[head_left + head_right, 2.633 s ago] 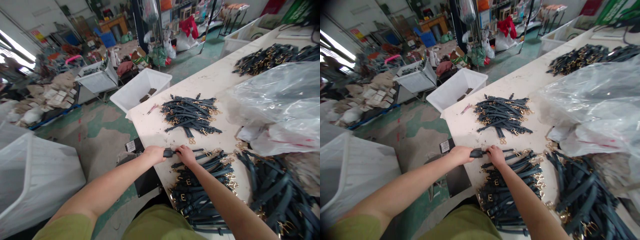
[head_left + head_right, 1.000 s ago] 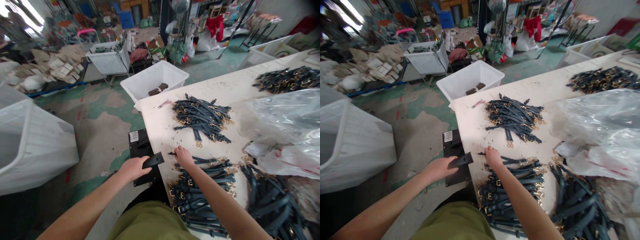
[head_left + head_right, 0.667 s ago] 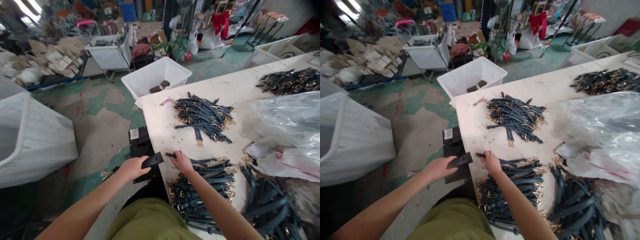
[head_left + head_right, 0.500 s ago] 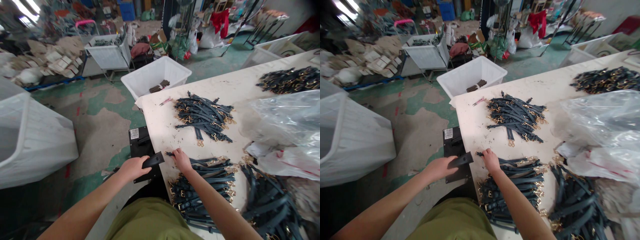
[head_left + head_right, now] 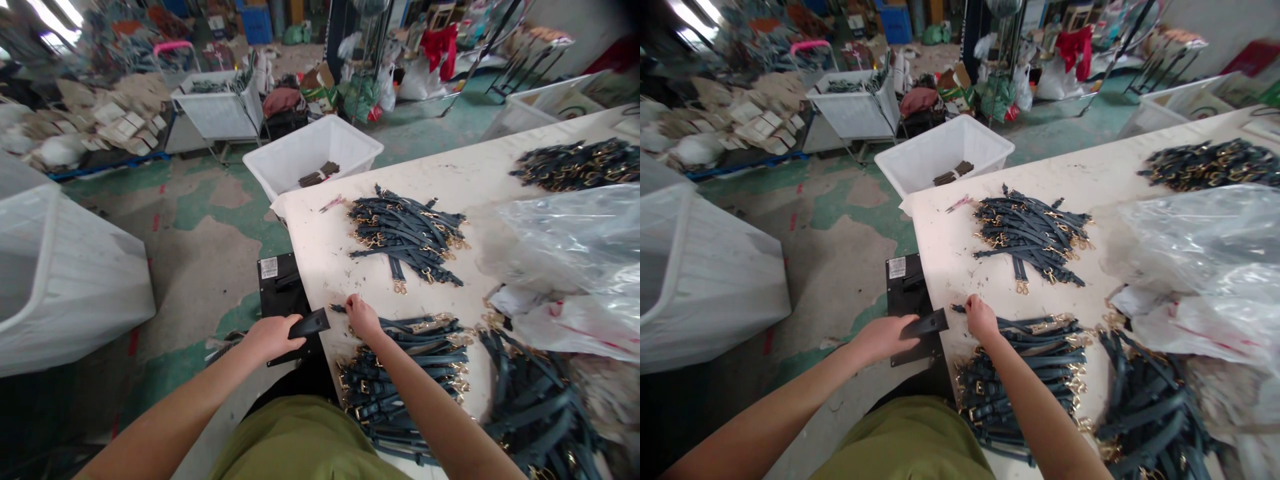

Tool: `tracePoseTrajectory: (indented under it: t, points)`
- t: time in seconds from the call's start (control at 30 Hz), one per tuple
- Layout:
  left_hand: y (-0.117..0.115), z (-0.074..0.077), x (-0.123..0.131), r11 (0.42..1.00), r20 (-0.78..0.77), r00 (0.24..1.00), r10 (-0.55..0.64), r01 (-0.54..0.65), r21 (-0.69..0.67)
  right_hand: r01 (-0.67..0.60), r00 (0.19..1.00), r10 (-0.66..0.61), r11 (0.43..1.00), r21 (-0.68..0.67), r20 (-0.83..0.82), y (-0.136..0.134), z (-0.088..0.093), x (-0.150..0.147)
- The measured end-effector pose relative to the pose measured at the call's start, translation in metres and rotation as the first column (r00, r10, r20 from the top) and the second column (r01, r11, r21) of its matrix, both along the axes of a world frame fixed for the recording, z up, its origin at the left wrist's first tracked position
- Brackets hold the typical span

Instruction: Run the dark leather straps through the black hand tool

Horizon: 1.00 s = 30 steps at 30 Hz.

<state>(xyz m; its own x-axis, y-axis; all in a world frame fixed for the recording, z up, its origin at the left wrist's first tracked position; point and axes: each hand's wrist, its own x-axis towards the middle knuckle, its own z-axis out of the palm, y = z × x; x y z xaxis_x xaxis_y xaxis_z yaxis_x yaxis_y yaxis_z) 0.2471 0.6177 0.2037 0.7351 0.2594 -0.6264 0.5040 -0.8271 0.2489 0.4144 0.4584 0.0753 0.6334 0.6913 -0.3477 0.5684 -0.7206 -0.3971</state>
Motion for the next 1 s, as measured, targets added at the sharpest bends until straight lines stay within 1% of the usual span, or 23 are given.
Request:
tracePoseTrajectory:
  t: [0.13, 0.23, 0.33, 0.47, 0.63, 0.7, 0.8, 0.9, 1.0]
  points:
    - [-0.003, -0.001, 0.012, 0.998, 0.017, 0.998, -0.059, 0.059, 0.032, 0.049, 0.999, -0.049, 0.998, 0.037, 0.005, -0.001, -0.002, -0.002]
    - [-0.004, -0.006, 0.031, 0.995, 0.030, 0.995, -0.098, 0.096, 0.040, 0.041, 0.999, -0.042, 0.996, 0.075, 0.010, -0.004, -0.002, -0.004]
    - [-0.002, -0.012, 0.047, 0.994, 0.026, 0.994, -0.110, 0.109, 0.025, 0.031, 0.999, -0.032, 0.995, 0.093, 0.004, -0.007, -0.004, -0.005]
    - [0.003, -0.017, 0.053, 0.994, 0.006, 0.994, -0.105, 0.105, 0.016, 0.023, 1.000, -0.021, 0.993, 0.118, -0.018, -0.010, -0.007, -0.004]
    - [-0.001, -0.020, 0.058, 0.992, 0.052, 0.991, -0.122, 0.123, -0.006, 0.008, 1.000, -0.004, 0.990, 0.143, -0.026, -0.010, -0.007, -0.002]
    - [0.001, -0.016, 0.059, 0.995, 0.050, 0.993, -0.103, 0.104, -0.010, -0.028, 0.999, 0.031, 0.991, 0.129, -0.027, -0.010, -0.004, 0.001]
    - [0.012, -0.003, 0.055, 0.999, 0.024, 1.000, -0.018, 0.017, 0.033, -0.098, 0.995, 0.097, 0.992, 0.082, 0.010, -0.016, 0.006, 0.010]
    - [0.022, 0.011, 0.046, 0.995, 0.014, 0.998, 0.056, -0.057, 0.078, -0.164, 0.984, 0.163, 0.986, 0.011, 0.065, -0.030, 0.015, 0.017]
    - [0.024, 0.018, 0.038, 0.996, 0.033, 0.997, 0.076, -0.078, 0.045, -0.246, 0.968, 0.247, 0.968, -0.049, 0.037, -0.046, 0.018, 0.020]
